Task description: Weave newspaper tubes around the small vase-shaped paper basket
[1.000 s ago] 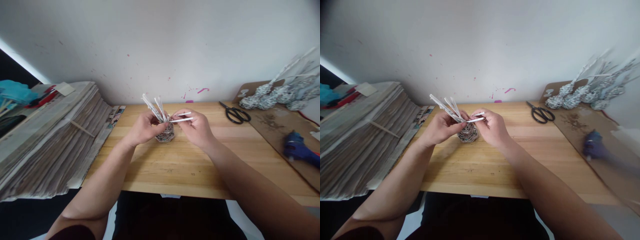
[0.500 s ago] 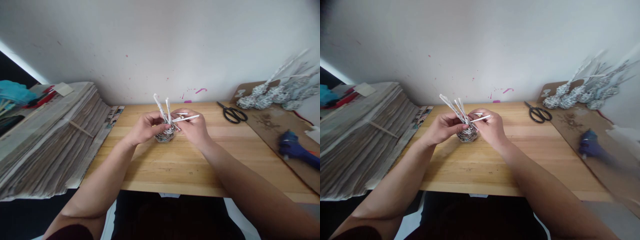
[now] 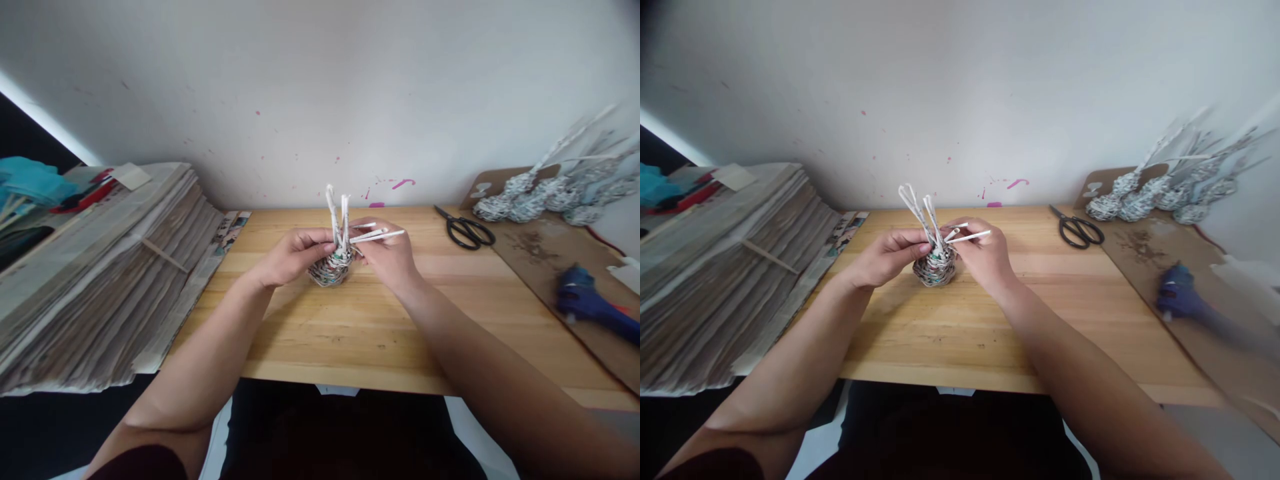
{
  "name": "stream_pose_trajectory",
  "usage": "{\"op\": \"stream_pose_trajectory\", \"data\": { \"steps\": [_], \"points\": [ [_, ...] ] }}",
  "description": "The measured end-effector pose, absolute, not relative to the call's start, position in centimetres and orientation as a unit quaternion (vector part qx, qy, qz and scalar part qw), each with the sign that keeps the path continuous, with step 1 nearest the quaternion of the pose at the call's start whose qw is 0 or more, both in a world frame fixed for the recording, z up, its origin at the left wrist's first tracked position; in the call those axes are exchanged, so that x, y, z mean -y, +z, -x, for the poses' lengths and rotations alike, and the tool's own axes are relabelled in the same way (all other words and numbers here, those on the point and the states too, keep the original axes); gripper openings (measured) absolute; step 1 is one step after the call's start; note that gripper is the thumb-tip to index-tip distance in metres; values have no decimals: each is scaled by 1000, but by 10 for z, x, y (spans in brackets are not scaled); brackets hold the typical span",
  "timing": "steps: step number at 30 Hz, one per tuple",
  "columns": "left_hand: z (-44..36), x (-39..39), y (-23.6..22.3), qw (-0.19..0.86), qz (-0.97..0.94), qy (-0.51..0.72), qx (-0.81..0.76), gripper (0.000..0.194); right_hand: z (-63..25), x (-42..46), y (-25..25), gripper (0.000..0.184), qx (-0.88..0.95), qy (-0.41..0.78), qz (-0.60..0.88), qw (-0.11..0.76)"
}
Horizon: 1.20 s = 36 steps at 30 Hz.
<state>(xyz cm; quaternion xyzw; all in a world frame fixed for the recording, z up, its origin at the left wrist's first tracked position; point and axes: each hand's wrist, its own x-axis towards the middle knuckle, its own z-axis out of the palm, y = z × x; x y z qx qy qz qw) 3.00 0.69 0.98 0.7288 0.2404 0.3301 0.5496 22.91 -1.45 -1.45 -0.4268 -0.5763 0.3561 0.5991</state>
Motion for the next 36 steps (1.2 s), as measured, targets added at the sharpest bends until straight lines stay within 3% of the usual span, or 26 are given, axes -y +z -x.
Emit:
{"op": "stream_pose_trajectory", "data": {
  "steps": [5, 19, 23, 29, 36],
  "points": [
    [-36, -7, 5, 564, -698, 356, -260, 29, -233, 10, -20, 4, 609, 251, 432, 616],
    [-58, 0, -9, 565, -592, 465, -338, 50, -231, 11, -20, 19, 552, 383, 430, 603],
    [-58, -4, -11, 486, -619, 500, -361, 42, -233, 16, -12, 20, 565, 433, 405, 573],
    [-59, -4, -12, 361, -686, 526, -350, 24, -228, 19, -13, 36, 579, 430, 402, 563],
    [-66, 3, -13, 408, -646, 545, -345, 24, -229, 15, -20, 28, 550, 424, 414, 588]
  ]
}}
